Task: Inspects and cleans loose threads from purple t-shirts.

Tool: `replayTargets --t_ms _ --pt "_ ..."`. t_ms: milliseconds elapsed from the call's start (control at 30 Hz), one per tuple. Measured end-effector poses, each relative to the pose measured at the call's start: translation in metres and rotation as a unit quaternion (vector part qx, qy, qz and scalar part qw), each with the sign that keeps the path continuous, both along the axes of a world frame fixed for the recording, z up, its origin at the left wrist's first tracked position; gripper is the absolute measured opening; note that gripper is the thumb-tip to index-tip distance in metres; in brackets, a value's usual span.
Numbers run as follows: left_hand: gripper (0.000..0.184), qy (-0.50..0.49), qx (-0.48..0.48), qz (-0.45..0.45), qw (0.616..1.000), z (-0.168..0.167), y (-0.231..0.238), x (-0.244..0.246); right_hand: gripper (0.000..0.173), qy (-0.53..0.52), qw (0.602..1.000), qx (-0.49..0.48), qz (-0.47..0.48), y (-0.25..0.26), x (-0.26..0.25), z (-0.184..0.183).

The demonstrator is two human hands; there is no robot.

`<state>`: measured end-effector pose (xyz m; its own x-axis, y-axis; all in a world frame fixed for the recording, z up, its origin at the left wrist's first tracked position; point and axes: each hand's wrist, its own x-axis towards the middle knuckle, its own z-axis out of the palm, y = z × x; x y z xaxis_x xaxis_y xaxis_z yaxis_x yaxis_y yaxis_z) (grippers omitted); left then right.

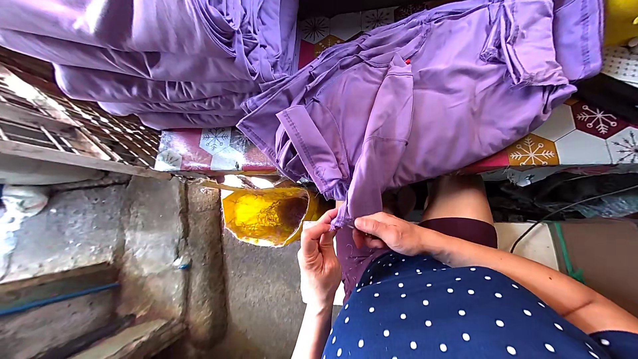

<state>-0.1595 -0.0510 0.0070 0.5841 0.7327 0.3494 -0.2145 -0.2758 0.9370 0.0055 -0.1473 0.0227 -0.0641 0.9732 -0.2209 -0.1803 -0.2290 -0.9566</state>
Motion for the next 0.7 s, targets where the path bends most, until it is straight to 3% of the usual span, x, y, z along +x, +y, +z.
replayTargets --t_ms 100,267,467,600,700 --pt "0.020 -0.002 0.018 -0.010 1.000 0.001 0.002 -0.001 0.049 0.039 0.998 -0.034 0.040 0.001 0.000 0.005" --pt "0.021 0.016 0.077 -0.039 0.996 -0.002 0.003 -0.004 0.050 0.206 0.974 -0.090 0.008 0.004 -0.003 0.013" --pt "0.019 0.028 0.109 -0.038 0.993 -0.002 0.002 -0.003 0.049 0.240 0.963 -0.121 -0.019 0.003 -0.004 0.013" --pt "0.019 0.023 0.092 -0.031 0.995 -0.003 0.002 0.000 0.048 0.157 0.980 -0.081 -0.094 -0.001 -0.007 0.013" --pt "0.012 0.019 0.030 -0.025 0.999 0.002 0.001 0.003 0.027 -0.069 0.975 0.069 -0.202 -0.006 -0.007 -0.001"
